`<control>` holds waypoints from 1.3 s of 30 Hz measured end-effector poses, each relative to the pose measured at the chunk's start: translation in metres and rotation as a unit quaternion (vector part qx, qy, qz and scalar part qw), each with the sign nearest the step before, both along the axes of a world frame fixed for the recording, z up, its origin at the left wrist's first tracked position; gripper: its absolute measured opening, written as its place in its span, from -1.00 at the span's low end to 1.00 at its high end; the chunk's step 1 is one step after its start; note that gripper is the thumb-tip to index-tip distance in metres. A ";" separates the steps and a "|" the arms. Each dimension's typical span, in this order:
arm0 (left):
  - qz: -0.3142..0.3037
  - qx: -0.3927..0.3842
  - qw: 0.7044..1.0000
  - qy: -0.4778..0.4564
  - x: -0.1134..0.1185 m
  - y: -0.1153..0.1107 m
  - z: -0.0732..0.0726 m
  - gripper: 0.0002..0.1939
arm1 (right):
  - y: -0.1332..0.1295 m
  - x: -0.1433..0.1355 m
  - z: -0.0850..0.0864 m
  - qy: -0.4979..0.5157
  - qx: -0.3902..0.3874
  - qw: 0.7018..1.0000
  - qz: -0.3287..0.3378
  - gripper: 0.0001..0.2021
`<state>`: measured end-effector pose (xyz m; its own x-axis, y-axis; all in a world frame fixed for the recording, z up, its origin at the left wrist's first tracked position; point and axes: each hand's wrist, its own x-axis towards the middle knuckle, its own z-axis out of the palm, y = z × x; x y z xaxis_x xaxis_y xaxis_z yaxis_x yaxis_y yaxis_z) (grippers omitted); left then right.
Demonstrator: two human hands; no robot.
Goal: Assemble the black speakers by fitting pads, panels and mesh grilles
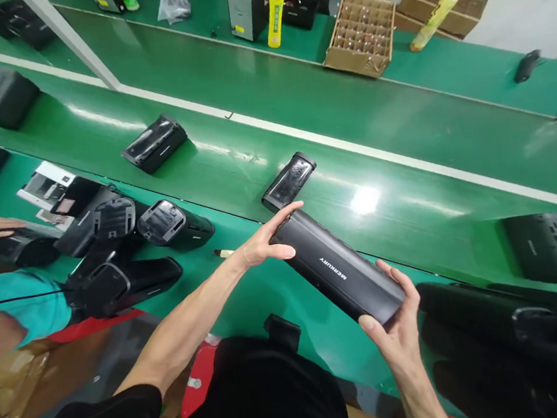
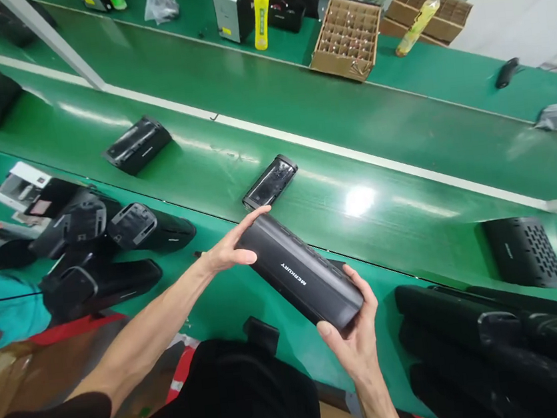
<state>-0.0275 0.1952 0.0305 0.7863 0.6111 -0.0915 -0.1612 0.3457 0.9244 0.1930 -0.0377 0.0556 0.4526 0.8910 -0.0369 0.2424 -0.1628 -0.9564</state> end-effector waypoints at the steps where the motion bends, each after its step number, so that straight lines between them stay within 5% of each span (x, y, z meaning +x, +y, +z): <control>1: -0.014 -0.003 1.000 0.005 0.000 0.001 0.003 0.05 | -0.001 0.000 -0.001 0.000 0.007 1.000 -0.002 -0.07; 5: -0.013 -0.007 1.000 0.027 0.002 0.004 0.007 0.01 | 0.002 0.003 -0.006 0.005 0.013 1.000 -0.017 -0.10; 11: 0.043 -0.037 0.998 0.007 0.004 -0.010 -0.004 0.00 | 0.003 0.006 -0.001 -0.013 -0.001 1.000 0.005 0.12; 19: 0.091 0.006 0.994 0.061 0.008 -0.021 -0.004 -0.04 | 0.000 0.011 -0.010 -0.016 0.013 0.999 -0.044 -0.11; 22: 0.169 -0.085 0.979 0.081 0.025 -0.041 -0.010 0.06 | 0.004 0.003 -0.011 -0.042 0.005 0.997 -0.070 -0.10; 25: 0.235 -0.276 0.928 0.084 0.054 -0.076 -0.012 0.17 | 0.006 -0.024 0.001 -0.187 0.041 0.975 -0.114 -0.13; 27: 0.211 -0.373 0.903 0.029 0.069 -0.094 -0.014 0.12 | 0.001 -0.042 0.015 -0.276 0.052 0.957 -0.069 -0.24; 29: 0.175 -0.434 0.884 -0.020 0.073 -0.100 -0.016 -0.09 | -0.008 -0.044 0.025 -0.264 0.044 0.962 0.046 -0.31; 31: 0.066 -0.492 0.867 -0.055 0.067 -0.094 -0.020 -0.21 | -0.015 -0.023 0.027 -0.184 0.025 0.976 0.112 -0.32; 33: -0.080 -0.530 0.841 -0.076 0.058 -0.084 -0.022 -0.09 | -0.014 0.014 0.018 -0.117 -0.003 0.992 0.055 -0.28; 35: -0.206 -0.543 0.810 -0.080 0.051 -0.078 -0.020 0.04 | -0.004 0.052 0.004 -0.053 -0.041 0.998 0.008 0.02; 39: -0.315 -0.521 0.793 -0.033 0.044 -0.080 -0.012 0.03 | 0.015 0.080 -0.015 0.175 -0.067 0.976 0.108 0.33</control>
<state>0.0167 0.1153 0.0188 0.9296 -0.2842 -0.2347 0.3102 0.9471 0.0819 0.2734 -0.0225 0.0406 0.1928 0.9407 -0.2791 -0.0530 -0.2741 -0.9602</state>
